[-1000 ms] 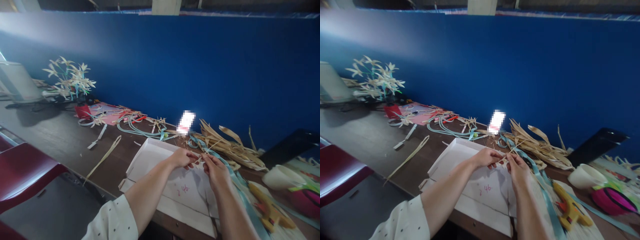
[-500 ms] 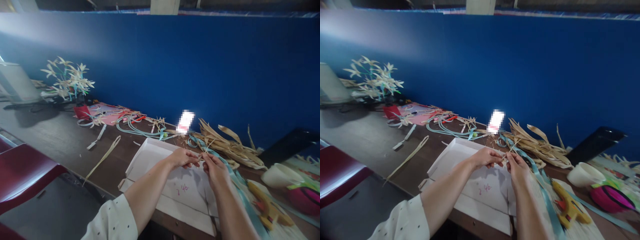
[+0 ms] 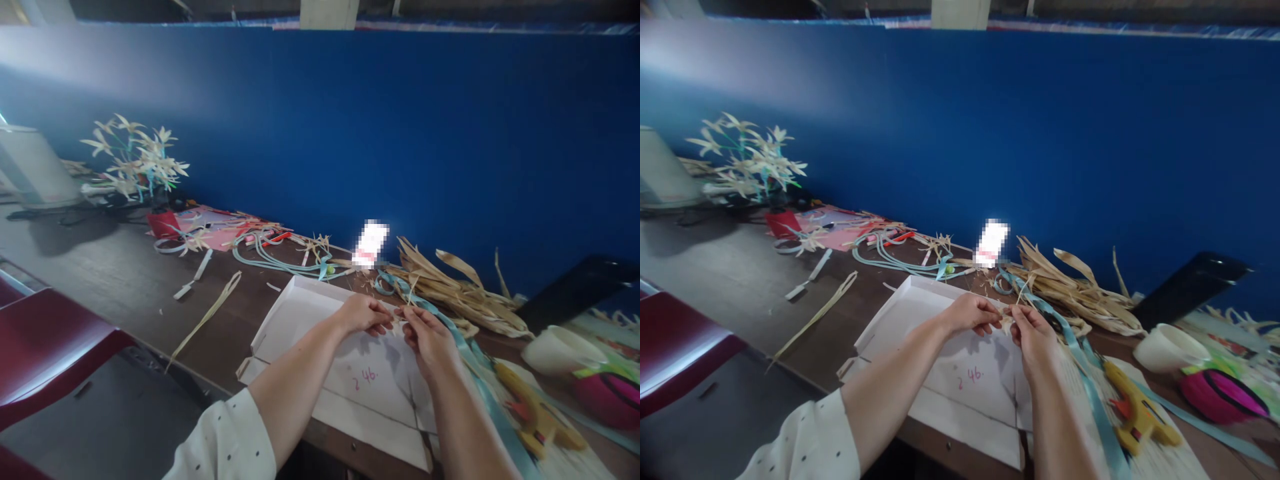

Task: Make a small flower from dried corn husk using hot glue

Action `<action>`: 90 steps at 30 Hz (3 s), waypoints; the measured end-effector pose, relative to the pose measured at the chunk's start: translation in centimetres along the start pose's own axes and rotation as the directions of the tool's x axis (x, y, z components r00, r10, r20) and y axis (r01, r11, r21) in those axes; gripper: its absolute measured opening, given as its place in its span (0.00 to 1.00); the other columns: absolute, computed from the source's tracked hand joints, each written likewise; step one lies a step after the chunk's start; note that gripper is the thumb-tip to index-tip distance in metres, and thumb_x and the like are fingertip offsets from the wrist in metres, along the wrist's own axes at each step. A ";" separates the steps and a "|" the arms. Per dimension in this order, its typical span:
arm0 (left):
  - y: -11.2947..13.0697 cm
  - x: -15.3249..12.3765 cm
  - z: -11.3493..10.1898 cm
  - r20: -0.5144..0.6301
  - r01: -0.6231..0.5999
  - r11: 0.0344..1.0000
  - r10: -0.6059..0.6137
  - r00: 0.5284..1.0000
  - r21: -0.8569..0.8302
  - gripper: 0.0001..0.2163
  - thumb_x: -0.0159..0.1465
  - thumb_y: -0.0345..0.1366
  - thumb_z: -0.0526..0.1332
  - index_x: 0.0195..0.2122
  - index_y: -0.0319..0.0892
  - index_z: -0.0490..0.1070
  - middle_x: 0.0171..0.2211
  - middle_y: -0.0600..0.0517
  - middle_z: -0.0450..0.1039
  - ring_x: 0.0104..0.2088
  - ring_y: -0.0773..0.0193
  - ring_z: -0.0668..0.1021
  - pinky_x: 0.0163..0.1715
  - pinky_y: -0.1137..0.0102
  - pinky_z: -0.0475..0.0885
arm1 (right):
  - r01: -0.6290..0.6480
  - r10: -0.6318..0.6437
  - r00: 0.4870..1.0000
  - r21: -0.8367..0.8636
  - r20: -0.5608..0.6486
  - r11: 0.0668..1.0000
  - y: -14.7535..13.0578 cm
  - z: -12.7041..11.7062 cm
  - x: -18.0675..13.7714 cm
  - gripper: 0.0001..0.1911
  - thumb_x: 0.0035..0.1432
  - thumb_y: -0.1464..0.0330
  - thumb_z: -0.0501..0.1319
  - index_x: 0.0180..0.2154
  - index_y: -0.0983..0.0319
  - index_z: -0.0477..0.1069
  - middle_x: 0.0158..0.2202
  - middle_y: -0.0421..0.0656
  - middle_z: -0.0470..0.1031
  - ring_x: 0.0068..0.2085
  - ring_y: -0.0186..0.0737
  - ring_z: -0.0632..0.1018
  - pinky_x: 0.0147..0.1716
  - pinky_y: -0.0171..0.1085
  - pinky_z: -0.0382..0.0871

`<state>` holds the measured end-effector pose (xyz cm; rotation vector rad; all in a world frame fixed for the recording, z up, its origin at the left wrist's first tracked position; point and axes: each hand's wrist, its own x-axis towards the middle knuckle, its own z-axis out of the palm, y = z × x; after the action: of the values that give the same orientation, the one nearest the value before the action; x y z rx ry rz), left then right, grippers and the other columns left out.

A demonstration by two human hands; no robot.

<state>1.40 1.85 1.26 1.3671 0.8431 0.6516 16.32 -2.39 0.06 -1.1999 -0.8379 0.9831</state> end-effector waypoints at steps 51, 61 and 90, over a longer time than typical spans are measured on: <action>0.0 -0.1 0.5 0.084 -0.015 0.993 0.025 0.996 -0.119 0.10 0.54 0.36 0.65 0.32 0.34 0.74 0.24 0.51 0.73 0.26 0.69 0.75 0.33 0.68 0.73 | 0.037 -0.047 0.994 -0.101 -0.095 0.994 0.0 0.0 -0.1 0.22 0.38 0.54 0.70 0.30 0.64 0.73 0.17 0.37 0.64 0.18 0.27 0.60 0.14 0.27 0.50; -0.3 0.3 0.8 0.030 -0.027 0.992 0.031 0.999 -0.123 0.14 0.51 0.42 0.68 0.29 0.34 0.73 0.23 0.51 0.73 0.25 0.69 0.75 0.34 0.67 0.75 | 0.050 -0.067 0.994 -0.183 -0.086 0.982 0.2 -0.3 0.1 0.22 0.42 0.53 0.68 0.31 0.64 0.74 0.15 0.36 0.62 0.17 0.27 0.58 0.14 0.28 0.48; -0.2 0.3 0.9 0.036 -0.010 0.991 0.015 0.999 -0.136 0.05 0.59 0.26 0.58 0.33 0.34 0.73 0.24 0.51 0.73 0.24 0.72 0.75 0.29 0.73 0.74 | 0.052 -0.064 0.982 -0.068 -0.176 0.996 0.2 0.1 0.2 0.20 0.37 0.58 0.70 0.30 0.64 0.73 0.24 0.40 0.71 0.17 0.26 0.59 0.14 0.29 0.47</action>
<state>2.30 1.56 0.99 1.2583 0.7482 0.6793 16.21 -2.17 -0.15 -1.2901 -0.7618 0.7937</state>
